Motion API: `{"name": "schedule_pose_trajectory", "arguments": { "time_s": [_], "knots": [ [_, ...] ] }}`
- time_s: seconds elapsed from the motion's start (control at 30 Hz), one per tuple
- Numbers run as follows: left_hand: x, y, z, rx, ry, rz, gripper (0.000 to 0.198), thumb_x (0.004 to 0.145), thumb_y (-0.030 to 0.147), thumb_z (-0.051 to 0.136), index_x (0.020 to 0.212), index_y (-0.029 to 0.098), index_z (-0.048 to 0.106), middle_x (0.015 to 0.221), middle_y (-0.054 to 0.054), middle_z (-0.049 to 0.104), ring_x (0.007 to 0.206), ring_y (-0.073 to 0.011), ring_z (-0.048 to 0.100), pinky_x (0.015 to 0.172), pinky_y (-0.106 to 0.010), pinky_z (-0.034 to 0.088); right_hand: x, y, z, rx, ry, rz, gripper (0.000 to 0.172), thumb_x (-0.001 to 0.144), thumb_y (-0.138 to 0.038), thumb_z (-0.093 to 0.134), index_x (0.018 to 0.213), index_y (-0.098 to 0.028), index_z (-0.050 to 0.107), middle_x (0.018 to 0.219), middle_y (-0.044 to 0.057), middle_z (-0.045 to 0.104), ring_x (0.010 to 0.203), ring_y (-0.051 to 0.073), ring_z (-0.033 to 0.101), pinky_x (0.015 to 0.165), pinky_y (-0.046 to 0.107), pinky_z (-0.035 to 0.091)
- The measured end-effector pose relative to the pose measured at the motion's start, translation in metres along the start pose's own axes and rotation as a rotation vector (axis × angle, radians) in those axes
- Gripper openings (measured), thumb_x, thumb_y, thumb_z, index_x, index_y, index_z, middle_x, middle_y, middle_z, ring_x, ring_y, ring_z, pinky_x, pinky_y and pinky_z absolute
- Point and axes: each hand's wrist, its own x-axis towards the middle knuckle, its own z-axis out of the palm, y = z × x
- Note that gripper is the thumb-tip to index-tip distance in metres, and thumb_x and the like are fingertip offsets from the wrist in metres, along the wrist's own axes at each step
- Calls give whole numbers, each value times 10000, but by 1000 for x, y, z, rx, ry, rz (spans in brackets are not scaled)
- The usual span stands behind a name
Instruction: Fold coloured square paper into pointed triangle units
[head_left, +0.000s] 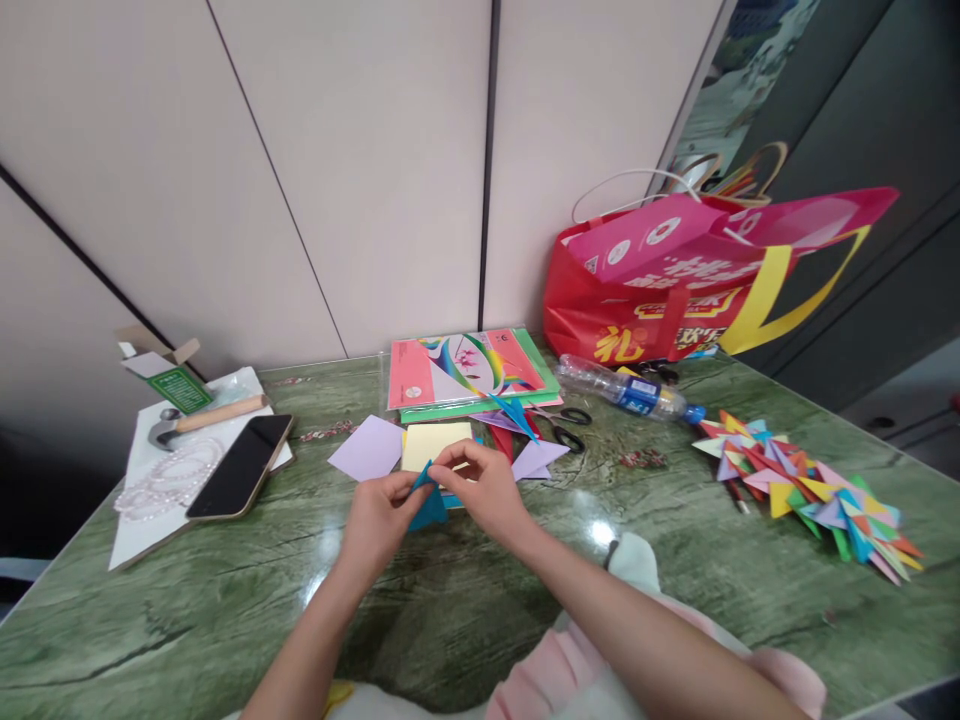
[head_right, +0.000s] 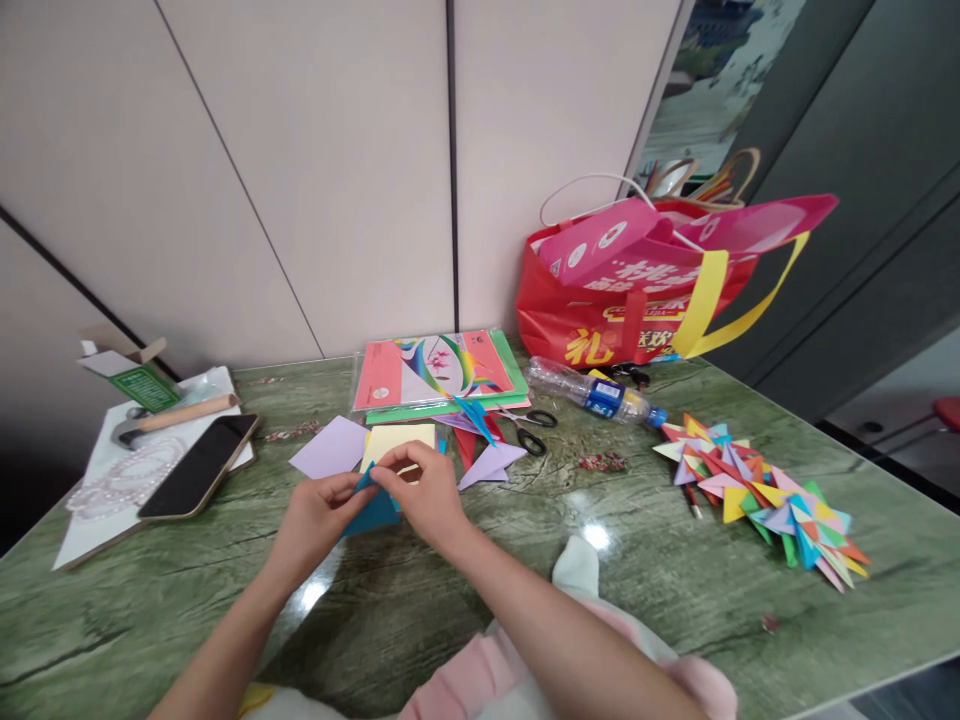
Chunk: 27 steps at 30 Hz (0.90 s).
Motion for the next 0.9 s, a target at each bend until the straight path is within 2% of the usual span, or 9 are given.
{"name": "schedule_pose_trajectory", "arguments": {
  "time_s": [0.1, 0.3, 0.4, 0.6, 0.9],
  "knots": [
    [0, -3, -1, 69, -7, 40, 252, 687, 362, 603, 760, 158, 731, 577, -7, 656, 536, -163, 550, 508, -229, 429, 0, -1, 0, -18, 7, -12, 80, 670, -240, 639, 670, -168, 605, 688, 15, 619, 622, 135, 582, 555, 242, 487],
    [0, -2, -3, 129, 27, 95, 210, 671, 351, 607, 647, 173, 715, 488, 27, 597, 472, -140, 504, 458, -207, 373, -1, -1, -1, -41, 4, -8, 85, 684, -246, 635, 675, -164, 614, 706, 20, 618, 643, 135, 583, 563, 235, 483],
    [0, -1, -3, 165, 23, 113, 211, 681, 343, 595, 650, 169, 711, 494, 29, 588, 478, -133, 491, 468, -204, 365, -1, -1, -1, -71, 2, -24, 73, 699, -236, 622, 684, -166, 608, 717, 22, 614, 658, 133, 577, 563, 227, 481],
    [0, -3, -3, 269, -9, 137, 255, 719, 342, 551, 702, 138, 704, 512, 24, 568, 506, -122, 465, 475, -194, 344, 0, 1, -3, -167, -41, -130, 60, 738, -211, 568, 700, -167, 580, 748, 13, 577, 696, 123, 561, 561, 206, 460],
    [0, -3, -2, 143, -62, 56, 267, 692, 364, 584, 632, 120, 671, 511, 14, 558, 508, -118, 456, 461, -191, 335, 1, -1, -4, -174, -83, -107, 100, 767, -240, 540, 697, -169, 533, 736, 8, 545, 690, 122, 534, 568, 217, 451]
  ]
}}
